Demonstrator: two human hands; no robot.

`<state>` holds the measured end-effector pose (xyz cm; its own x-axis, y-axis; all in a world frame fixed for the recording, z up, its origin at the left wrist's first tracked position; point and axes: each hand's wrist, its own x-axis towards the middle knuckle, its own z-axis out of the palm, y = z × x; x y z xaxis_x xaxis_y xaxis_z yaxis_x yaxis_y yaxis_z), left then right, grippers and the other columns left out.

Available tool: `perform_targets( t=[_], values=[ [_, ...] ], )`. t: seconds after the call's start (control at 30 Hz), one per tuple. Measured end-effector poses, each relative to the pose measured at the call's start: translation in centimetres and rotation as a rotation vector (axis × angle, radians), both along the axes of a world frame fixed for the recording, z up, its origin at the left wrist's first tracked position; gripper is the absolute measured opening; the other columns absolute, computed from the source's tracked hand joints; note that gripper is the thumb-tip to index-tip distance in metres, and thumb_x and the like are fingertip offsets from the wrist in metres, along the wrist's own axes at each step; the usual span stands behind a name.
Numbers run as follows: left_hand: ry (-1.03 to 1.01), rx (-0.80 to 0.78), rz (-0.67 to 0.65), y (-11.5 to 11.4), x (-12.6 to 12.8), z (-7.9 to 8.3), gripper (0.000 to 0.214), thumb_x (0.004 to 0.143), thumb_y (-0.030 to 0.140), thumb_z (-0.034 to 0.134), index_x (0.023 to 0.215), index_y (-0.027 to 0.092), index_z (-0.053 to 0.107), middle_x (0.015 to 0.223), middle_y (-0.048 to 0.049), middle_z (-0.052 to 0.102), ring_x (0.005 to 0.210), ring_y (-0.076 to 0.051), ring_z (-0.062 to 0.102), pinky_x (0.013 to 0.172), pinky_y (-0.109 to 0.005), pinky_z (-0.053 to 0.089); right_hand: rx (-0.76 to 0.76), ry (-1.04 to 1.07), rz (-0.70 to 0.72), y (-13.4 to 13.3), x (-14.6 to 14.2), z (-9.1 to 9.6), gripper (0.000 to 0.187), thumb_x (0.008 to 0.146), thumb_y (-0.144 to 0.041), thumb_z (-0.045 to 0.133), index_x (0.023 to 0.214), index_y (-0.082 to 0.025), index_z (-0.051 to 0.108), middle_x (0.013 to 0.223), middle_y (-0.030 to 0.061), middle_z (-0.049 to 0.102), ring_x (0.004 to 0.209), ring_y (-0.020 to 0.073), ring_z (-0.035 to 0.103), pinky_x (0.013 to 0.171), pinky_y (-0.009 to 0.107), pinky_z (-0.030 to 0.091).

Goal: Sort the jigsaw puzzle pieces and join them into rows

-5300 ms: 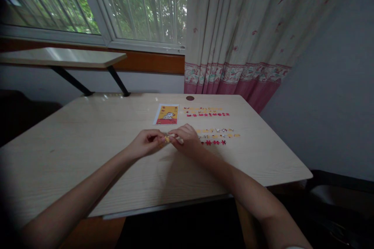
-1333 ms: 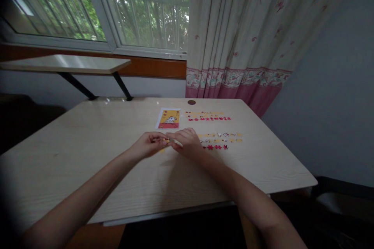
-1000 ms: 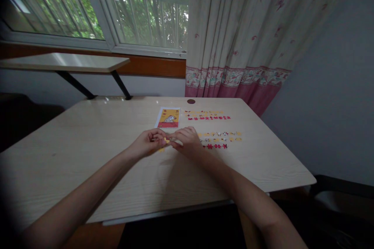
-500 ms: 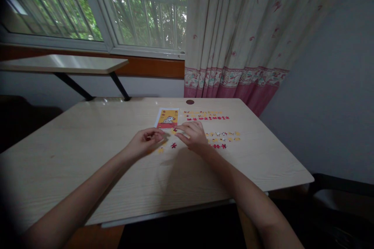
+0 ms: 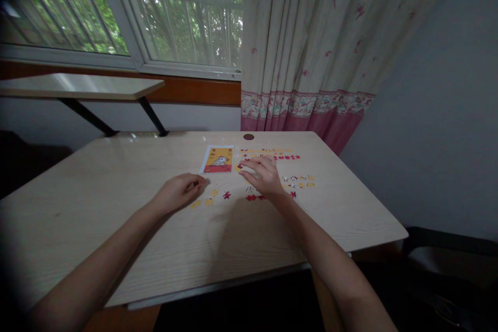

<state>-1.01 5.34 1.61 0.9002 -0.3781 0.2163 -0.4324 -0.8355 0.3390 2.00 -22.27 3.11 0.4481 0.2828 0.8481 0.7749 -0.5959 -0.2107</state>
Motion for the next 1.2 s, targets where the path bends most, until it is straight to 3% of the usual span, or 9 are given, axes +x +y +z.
perform_targets(
  t=[0.33,0.47,0.57,0.67,0.73,0.87,1.2],
  values=[
    [0.019,-0.028,-0.024,-0.1,-0.1,0.1,0.027,0.084,0.031,0.041,0.092,0.02,0.064,0.087,-0.0054,0.067,0.069,-0.016,0.058,0.062,-0.024,0.04,-0.05,0.143,-0.01,-1.3,0.7,0.8,0.021,0.079,-0.035,0.06,0.095,-0.024,0.066,0.089,0.0043,0.065,0.085,0.0175,0.057,0.083,0.035,0.039],
    [0.014,-0.037,-0.023,-0.1,-0.2,0.2,0.027,0.083,0.03,0.041,0.094,0.02,0.063,0.086,-0.0052,0.067,0.07,-0.016,0.058,0.063,-0.026,0.04,-0.015,0.402,-0.114,-5.1,4.1,1.2,0.024,0.076,-0.036,0.06,0.091,-0.019,0.068,0.089,0.0067,0.066,0.076,0.0164,0.058,0.072,0.03,0.044],
    [0.011,-0.061,-0.03,-0.2,-0.2,0.2,0.025,0.082,0.03,0.042,0.093,0.02,0.063,0.089,-0.006,0.067,0.076,-0.018,0.059,0.066,-0.027,0.042,0.014,0.685,-0.273,-8.9,6.9,0.7,0.03,0.074,-0.037,0.059,0.09,-0.015,0.068,0.082,0.0082,0.068,0.066,0.015,0.057,0.062,0.027,0.044],
    [0.017,-0.062,-0.036,-0.3,-0.2,0.2,0.024,0.082,0.029,0.043,0.091,0.02,0.063,0.089,-0.0057,0.067,0.076,-0.017,0.059,0.066,-0.026,0.042,-0.005,0.82,-0.402,-12.0,8.9,-0.1,0.034,0.07,-0.041,0.062,0.088,-0.012,0.069,0.075,0.0091,0.068,0.063,0.0157,0.058,0.06,0.025,0.044],
    [0.019,-0.056,-0.035,-0.3,-0.2,0.2,0.024,0.082,0.029,0.042,0.091,0.02,0.063,0.087,-0.005,0.066,0.074,-0.016,0.058,0.064,-0.025,0.042,-0.067,0.876,-0.405,-13.3,9.7,-0.4,0.034,0.068,-0.043,0.064,0.083,-0.013,0.07,0.072,0.0083,0.069,0.064,0.0167,0.059,0.061,0.025,0.045],
    [0.012,-0.064,-0.028,-0.1,-0.1,0.0,0.024,0.082,0.03,0.043,0.09,0.02,0.063,0.085,-0.0043,0.066,0.071,-0.016,0.058,0.062,-0.024,0.041,-0.168,0.94,-0.34,-14.1,11.1,-0.5,0.031,0.065,-0.044,0.067,0.076,-0.016,0.072,0.071,0.0064,0.069,0.068,0.0181,0.061,0.067,0.027,0.046],
    [0.02,-0.027,-0.028,-0.1,-0.2,0.1,0.024,0.084,0.03,0.041,0.09,0.02,0.062,0.089,-0.0049,0.066,0.073,-0.016,0.058,0.064,-0.025,0.042,-0.198,0.922,-0.388,-14.4,13.0,-0.9,0.024,0.066,-0.036,0.068,0.082,-0.019,0.072,0.077,0.005,0.07,0.077,0.0193,0.062,0.081,0.033,0.044]
  ],
)
